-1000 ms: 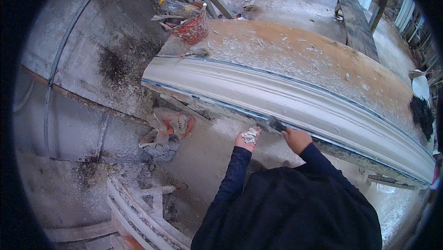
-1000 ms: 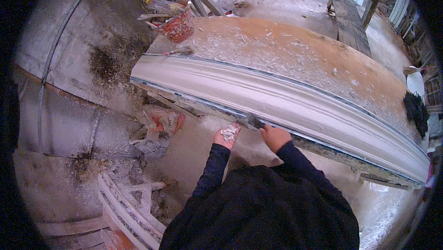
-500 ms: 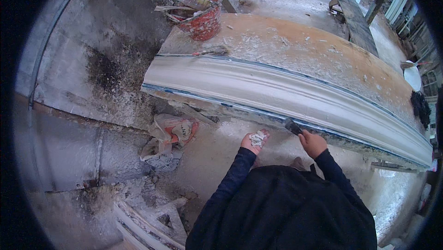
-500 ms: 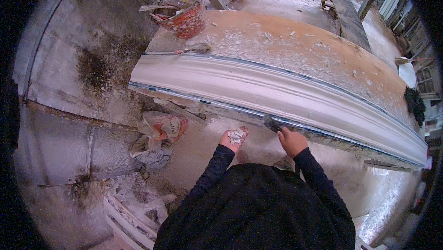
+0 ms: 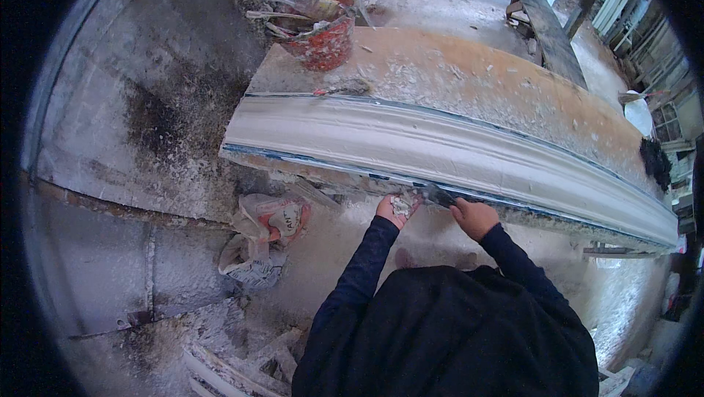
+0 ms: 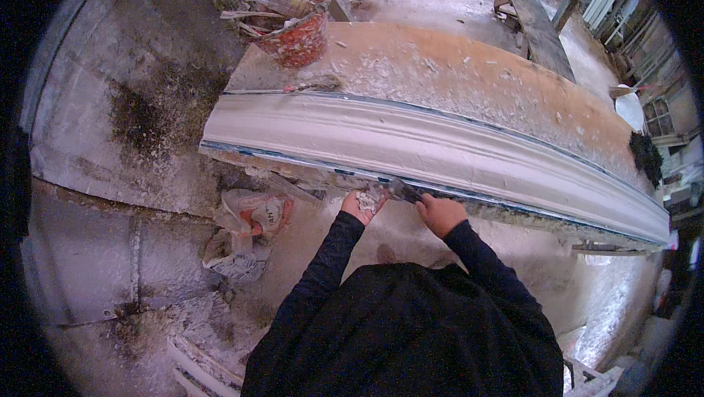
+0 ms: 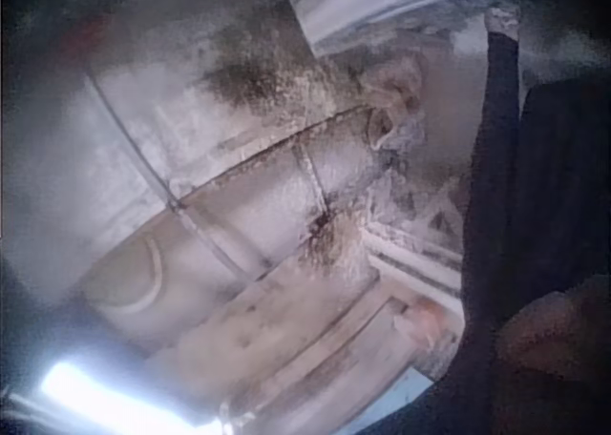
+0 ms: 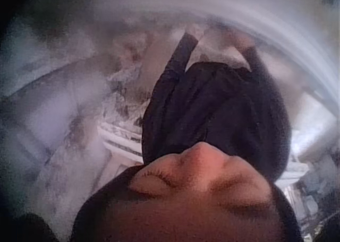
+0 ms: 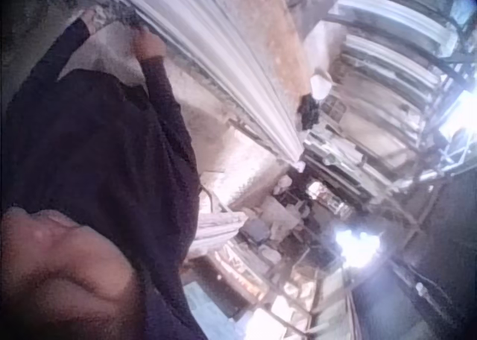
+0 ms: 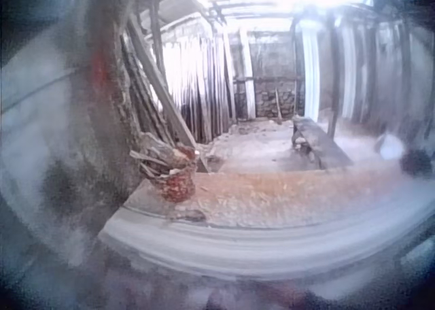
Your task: The person uses a metal scraper to remove hardened material from the grooves of long white molding pieces. They work along the length of the pieces, scraping out debris and occasionally wiping the tool on a cloth.
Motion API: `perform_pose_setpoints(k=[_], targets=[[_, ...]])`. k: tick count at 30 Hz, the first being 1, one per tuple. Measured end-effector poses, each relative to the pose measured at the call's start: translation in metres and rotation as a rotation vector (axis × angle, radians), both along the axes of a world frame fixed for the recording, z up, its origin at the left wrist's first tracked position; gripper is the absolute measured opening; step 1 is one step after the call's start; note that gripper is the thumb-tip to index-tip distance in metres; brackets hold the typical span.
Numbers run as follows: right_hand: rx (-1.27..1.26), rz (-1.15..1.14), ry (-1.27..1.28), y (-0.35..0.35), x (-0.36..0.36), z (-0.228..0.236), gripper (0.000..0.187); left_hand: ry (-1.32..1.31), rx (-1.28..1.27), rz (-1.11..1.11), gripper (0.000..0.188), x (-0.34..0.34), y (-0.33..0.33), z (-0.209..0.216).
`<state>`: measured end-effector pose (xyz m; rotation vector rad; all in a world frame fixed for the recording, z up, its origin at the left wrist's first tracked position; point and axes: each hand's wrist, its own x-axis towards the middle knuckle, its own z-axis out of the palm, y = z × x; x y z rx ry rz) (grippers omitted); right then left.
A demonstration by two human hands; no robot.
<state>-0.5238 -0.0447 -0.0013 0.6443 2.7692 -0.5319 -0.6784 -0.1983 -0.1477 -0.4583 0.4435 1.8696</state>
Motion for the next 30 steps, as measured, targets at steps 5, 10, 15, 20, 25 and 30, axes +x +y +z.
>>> perform_pose_setpoints(k=[5, 10, 15, 20, 25, 30], targets=[[-0.036, -0.019, -0.013, -0.006, -0.004, 0.008, 0.031, 0.003, 0.017, -0.004, 0.041, -0.003, -0.004, -0.020], [-0.016, 0.012, 0.098, -0.021, -0.037, -0.008, 0.031, 0.113, -0.038, -0.027, 0.041, -0.006, -0.003, -0.020], [0.023, 0.069, 0.016, -0.002, -0.021, -0.002, 0.034, 0.047, -0.024, 0.046, 0.040, -0.021, -0.017, -0.009], [0.022, 0.079, 0.060, -0.027, -0.048, -0.011, 0.032, 0.004, 0.135, -0.019, 0.041, -0.030, -0.020, -0.001], [0.040, 0.076, 0.104, -0.034, -0.045, 0.000, 0.030, 0.094, -0.076, 0.069, 0.040, -0.027, -0.022, 0.000], [0.048, 0.049, -0.015, -0.013, -0.018, 0.002, 0.030, -0.046, 0.104, 0.048, 0.037, -0.027, -0.033, -0.010]])
